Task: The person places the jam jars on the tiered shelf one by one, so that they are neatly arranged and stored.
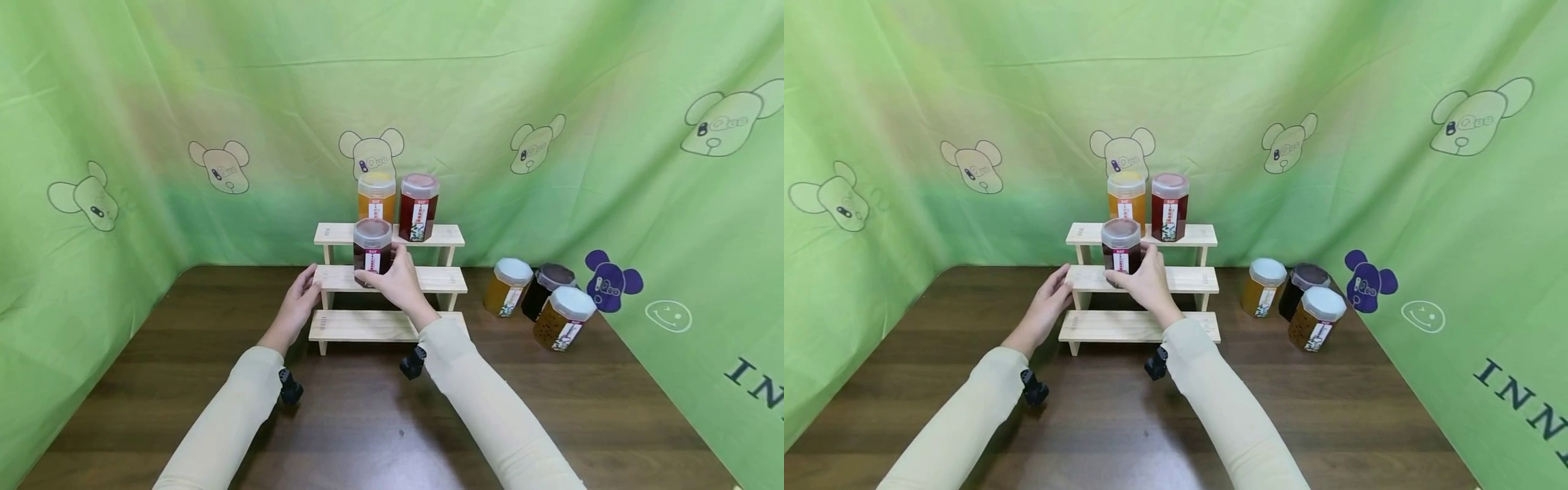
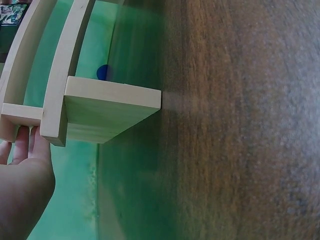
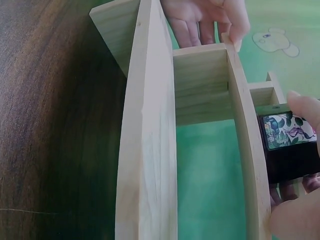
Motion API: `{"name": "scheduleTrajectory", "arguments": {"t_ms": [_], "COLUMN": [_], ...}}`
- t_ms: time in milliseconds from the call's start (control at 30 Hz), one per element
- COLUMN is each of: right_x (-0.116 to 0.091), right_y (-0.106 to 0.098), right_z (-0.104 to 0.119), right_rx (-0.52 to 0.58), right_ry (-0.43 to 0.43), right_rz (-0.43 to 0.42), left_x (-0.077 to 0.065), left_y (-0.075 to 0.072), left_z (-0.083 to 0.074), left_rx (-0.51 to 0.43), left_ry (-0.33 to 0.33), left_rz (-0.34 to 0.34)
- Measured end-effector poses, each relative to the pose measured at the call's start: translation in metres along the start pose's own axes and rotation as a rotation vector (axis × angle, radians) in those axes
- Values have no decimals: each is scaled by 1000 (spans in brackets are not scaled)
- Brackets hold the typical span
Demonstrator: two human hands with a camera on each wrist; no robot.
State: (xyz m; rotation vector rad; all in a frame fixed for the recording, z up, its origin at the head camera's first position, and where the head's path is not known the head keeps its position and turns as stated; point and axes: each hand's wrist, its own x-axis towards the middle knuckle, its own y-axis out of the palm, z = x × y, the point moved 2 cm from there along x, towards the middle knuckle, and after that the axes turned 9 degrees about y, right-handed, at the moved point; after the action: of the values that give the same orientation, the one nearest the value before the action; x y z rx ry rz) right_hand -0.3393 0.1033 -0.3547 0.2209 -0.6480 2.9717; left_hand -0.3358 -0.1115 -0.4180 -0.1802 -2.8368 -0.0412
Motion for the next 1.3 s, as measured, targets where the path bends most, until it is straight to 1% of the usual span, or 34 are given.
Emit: {"name": "scheduleTrajectory", "arguments": {"t_ms": [267, 633, 800, 1033, 1167, 1300], "right_x": [3, 2, -1, -6, -9, -13], "right_y": [2, 4, 1, -7, -12, -20], "right_z": [0, -7, -7, -8, -10, -13], "right_rx": [-3, -30, -28, 21, 6, -25], "right_ry": [4, -35, -33, -58, -60, -51], "right_rz": [18, -14, 0, 60, 90, 89], "left_x": [0, 0, -1, -1, -1, -1], "left_y": [-2, -1, 0, 0, 0, 0], "left_z": [-4, -2, -1, -2, -2, -2], "left_rx": [-1, 7, 9, 25, 24, 19], "left_ry": [4, -2, 5, 0, -5, -1], "left_rz": [-10, -12, -11, -7, -10, -8]}}
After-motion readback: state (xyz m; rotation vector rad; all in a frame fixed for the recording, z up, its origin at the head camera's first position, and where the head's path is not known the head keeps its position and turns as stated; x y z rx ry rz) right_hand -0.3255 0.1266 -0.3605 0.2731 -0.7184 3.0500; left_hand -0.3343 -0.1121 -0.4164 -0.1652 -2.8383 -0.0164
